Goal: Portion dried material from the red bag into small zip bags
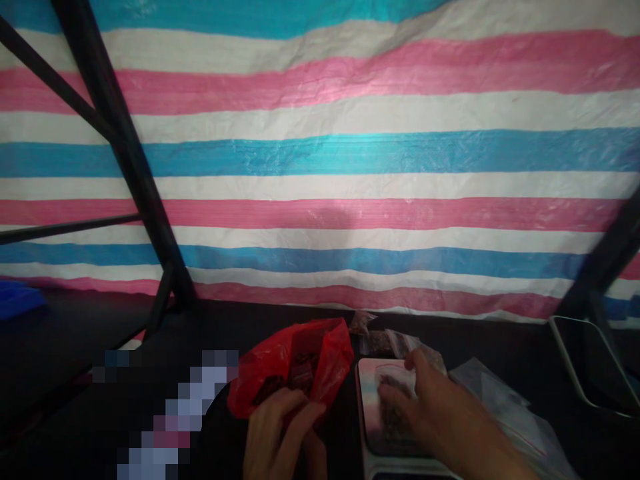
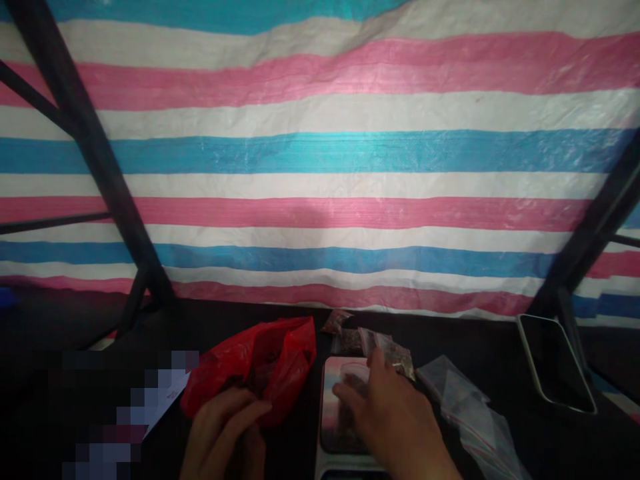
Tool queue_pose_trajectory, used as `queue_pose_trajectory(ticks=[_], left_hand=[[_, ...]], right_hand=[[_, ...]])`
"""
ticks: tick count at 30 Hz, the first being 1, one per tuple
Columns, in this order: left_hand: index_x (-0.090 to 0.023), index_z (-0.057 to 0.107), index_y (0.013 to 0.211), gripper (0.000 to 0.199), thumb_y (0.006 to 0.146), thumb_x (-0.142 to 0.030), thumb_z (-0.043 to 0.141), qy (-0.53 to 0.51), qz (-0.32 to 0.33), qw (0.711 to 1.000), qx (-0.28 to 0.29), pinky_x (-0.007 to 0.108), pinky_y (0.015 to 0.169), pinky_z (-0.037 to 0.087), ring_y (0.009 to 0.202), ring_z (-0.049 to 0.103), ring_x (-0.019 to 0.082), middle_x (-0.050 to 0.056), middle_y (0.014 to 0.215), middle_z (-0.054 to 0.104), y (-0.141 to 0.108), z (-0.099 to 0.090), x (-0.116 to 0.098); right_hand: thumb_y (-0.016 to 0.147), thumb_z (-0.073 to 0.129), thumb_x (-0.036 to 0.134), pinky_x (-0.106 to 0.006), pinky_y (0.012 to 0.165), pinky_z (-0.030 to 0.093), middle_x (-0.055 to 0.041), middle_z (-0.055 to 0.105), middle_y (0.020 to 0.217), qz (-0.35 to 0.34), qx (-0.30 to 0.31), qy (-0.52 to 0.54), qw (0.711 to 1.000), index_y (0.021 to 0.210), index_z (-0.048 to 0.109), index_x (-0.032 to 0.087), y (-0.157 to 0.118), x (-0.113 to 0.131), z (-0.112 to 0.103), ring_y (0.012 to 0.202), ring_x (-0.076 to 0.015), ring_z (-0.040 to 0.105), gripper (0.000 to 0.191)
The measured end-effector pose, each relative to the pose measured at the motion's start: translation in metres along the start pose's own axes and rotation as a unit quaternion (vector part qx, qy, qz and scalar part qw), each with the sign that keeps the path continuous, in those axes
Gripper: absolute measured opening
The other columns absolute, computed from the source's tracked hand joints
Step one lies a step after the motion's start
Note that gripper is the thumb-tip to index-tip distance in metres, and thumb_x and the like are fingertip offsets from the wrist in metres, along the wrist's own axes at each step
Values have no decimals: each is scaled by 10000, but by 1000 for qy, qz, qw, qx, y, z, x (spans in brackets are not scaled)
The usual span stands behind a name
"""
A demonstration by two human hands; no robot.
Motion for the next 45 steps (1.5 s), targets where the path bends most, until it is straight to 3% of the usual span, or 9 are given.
queue_pose_trajectory(ticks=[5, 10, 16, 21, 25, 29, 32, 37, 45], left_hand=[[-289, 679, 1009, 215, 943, -128, 553, 30, -24, 999, 35, 457, 898, 463, 999, 650, 275, 46, 1029, 726, 28, -12, 41], [-275, 693, 1031, 224, 948, -143, 533, 55, -50, 997, 15, 555, 965, 456, 1099, 610, 331, 87, 1106, 733, 40, -22, 57], [-231, 752, 1208, 359, 880, -216, 607, 48, -170, 981, 84, 659, 1106, 441, 1329, 537, 414, 158, 1428, 619, 35, -14, 66], [-254, 770, 1236, 396, 904, -234, 554, -76, -299, 945, 105, 566, 1098, 512, 1222, 656, 329, 117, 1333, 666, 31, -11, 75], [-235, 791, 1183, 381, 922, -264, 515, -140, -340, 927, 78, 497, 1036, 567, 1114, 721, 285, 108, 1182, 732, 30, -11, 76], [-197, 773, 1134, 356, 935, -335, 512, -189, -398, 897, 37, 506, 987, 590, 1092, 737, 304, 128, 1142, 775, 26, -10, 80], [-183, 731, 1134, 349, 945, -359, 496, -217, -433, 875, 14, 496, 956, 604, 1084, 744, 304, 143, 1161, 776, 22, -11, 85], [-193, 689, 1159, 319, 945, -353, 513, -237, -457, 857, 9, 506, 995, 578, 1124, 726, 304, 143, 1187, 753, 19, -11, 89], [-221, 668, 1229, 337, 930, -307, 542, -223, -450, 865, 14, 549, 1100, 502, 1219, 668, 309, 126, 1265, 712, 15, -11, 83]], right_hand=[[905, 662, 370, -406, 613, 548, -228, 804, 1018, -45, -88, -68, 993, 1255, 637, 146, 1, 7, 31, 886, -406, 808, 416], [923, 574, 283, -368, 591, 524, -151, 816, 965, -50, -103, 1, 993, 1251, 590, 212, 9, -10, 44, 825, -348, 820, 336], [854, 618, 422, -345, 508, 525, -84, 818, 826, -34, -51, 171, 983, 1089, 601, 282, 10, -10, -2, 625, -304, 784, 273], [861, 695, 522, -325, 504, 547, -76, 833, 922, -130, -112, 215, 961, 1082, 688, 312, -2, 42, -36, 677, -277, 778, 305], [936, 643, 327, -397, 803, 602, -57, 820, 1139, -253, -226, 166, 926, 1203, 705, 328, -7, 97, -9, 993, -297, 781, 274], [911, 548, 70, -493, 952, 522, -97, 810, 1139, -317, -227, 33, 920, 1212, 733, 240, -1, 125, 38, 1030, -317, 753, 392], [829, 527, -52, -548, 1016, 444, -94, 814, 1098, -324, -201, -39, 924, 1203, 765, 216, 4, 123, 56, 1046, -329, 743, 517], [840, 558, -63, -509, 978, 409, -18, 818, 1063, -333, -126, -57, 933, 1185, 795, 316, 7, 112, 54, 1014, -293, 746, 565], [899, 560, 48, -485, 897, 414, -30, 827, 1165, -310, -162, -44, 936, 1241, 774, 306, 16, 100, 55, 1107, -332, 740, 479]])
Point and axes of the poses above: each hand's wrist, its own y-axis towards the middle knuckle, its own z-axis out of the palm, x = y × z, the point moved 1 cm from there along y, towards the middle knuckle
